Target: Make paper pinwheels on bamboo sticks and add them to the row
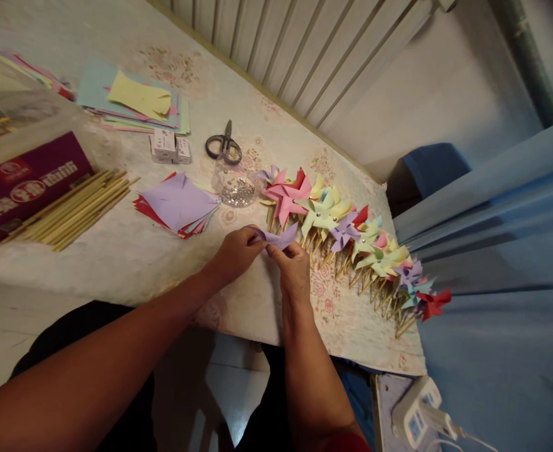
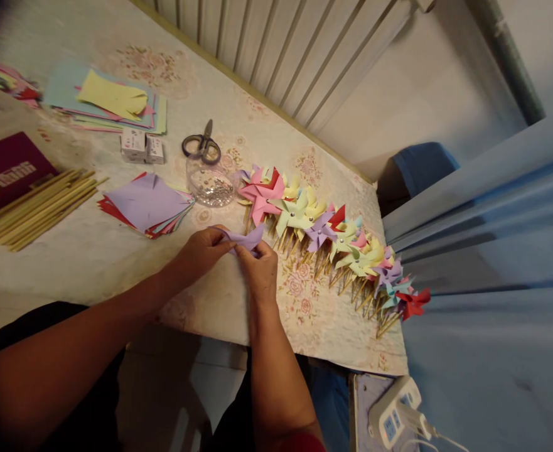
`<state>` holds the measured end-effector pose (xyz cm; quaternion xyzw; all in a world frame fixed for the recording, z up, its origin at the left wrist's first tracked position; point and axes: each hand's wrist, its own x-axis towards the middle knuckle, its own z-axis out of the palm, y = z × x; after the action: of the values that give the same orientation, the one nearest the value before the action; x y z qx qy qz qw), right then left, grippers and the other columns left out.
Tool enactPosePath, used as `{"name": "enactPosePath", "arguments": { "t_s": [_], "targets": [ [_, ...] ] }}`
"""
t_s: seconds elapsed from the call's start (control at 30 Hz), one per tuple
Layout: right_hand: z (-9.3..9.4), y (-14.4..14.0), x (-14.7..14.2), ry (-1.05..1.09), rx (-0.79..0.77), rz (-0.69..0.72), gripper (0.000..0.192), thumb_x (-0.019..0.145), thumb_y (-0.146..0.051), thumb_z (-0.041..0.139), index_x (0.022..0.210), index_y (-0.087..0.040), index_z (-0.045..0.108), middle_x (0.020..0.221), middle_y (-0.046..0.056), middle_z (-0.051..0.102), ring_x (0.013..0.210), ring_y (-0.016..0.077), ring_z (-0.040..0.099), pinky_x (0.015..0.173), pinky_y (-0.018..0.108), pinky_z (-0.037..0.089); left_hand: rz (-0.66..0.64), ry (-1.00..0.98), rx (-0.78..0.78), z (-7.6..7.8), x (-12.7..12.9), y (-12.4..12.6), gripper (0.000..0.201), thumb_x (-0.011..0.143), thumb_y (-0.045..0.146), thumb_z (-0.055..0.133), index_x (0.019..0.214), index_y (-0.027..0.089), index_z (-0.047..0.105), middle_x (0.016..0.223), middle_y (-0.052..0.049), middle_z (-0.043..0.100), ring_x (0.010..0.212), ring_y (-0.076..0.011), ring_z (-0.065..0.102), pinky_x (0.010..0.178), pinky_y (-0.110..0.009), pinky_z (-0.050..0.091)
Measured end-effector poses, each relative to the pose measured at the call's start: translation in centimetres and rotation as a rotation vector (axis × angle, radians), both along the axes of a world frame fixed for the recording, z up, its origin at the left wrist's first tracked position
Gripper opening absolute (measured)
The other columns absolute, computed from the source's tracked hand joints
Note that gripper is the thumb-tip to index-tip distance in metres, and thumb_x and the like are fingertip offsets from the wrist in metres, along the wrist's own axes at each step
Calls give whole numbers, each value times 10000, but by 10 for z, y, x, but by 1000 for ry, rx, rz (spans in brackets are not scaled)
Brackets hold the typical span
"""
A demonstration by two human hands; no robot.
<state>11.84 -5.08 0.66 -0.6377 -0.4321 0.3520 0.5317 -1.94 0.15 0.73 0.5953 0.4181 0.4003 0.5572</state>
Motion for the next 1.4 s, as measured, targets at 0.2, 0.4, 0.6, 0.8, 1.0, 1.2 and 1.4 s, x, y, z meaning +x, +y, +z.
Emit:
{"name": "enactPosePath", "arguments": {
  "t_s": [0.2, 0.4, 0.6, 0.8, 1.0, 1.2, 1.4],
  "targets": [
    [-2, 1, 1, 20, -10, 5, 221, 696, -385, 773, 802, -192, 756, 714, -29, 693, 686, 154, 598, 645, 266, 470, -19, -165, -90, -4, 3, 0, 114, 724, 275, 628, 767, 178, 586, 683, 27, 582, 674, -131, 526, 611, -244, 414],
    [-6, 1, 4, 55, -10, -10, 224, 678, -369, 797, 815, -194, 767, 728, -28, 705, 681, 151, 598, 650, 268, 479, -67, -144, -72, -2, 1, -2, 122, 746, 281, 622, 712, 178, 567, 640, 31, 537, 630, -120, 478, 562, -236, 363],
    [-7, 2, 7, 64, -31, 2, 253, 670, -364, 789, 838, -175, 771, 752, -19, 723, 682, 144, 597, 673, 268, 486, -123, -180, -118, 2, 0, -2, 125, 737, 288, 617, 709, 171, 583, 632, 33, 520, 600, -113, 457, 539, -232, 321],
    [-2, 1, 6, 62, -36, 10, 234, 679, -351, 769, 828, -170, 767, 745, -17, 719, 672, 136, 588, 682, 264, 476, -158, -227, -216, 6, -1, -3, 125, 681, 270, 640, 728, 163, 597, 623, 47, 515, 580, -101, 442, 537, -226, 299],
    [0, 1, 6, 107, -47, 50, 205, 666, -335, 772, 801, -180, 761, 724, -28, 709, 648, 125, 576, 677, 260, 460, -147, -226, -220, 0, 0, 0, 217, 634, 342, 700, 721, 167, 605, 653, 40, 528, 618, -115, 475, 564, -238, 331],
    [7, 0, 3, 114, -68, 87, 222, 660, -334, 744, 823, -185, 752, 727, -30, 703, 665, 129, 577, 678, 259, 456, -117, -274, -285, 3, 0, 0, 223, 621, 330, 721, 726, 166, 613, 644, 38, 568, 622, -116, 513, 577, -235, 365],
    [14, 0, 8, 223, -64, 23, 251, 635, -362, 779, 811, -190, 732, 735, -26, 704, 655, 116, 575, 661, 242, 450, -49, -334, -381, 2, -4, 3, 126, 668, 261, 706, 720, 166, 642, 600, 28, 572, 570, -113, 511, 537, -232, 355]
  ]
}}
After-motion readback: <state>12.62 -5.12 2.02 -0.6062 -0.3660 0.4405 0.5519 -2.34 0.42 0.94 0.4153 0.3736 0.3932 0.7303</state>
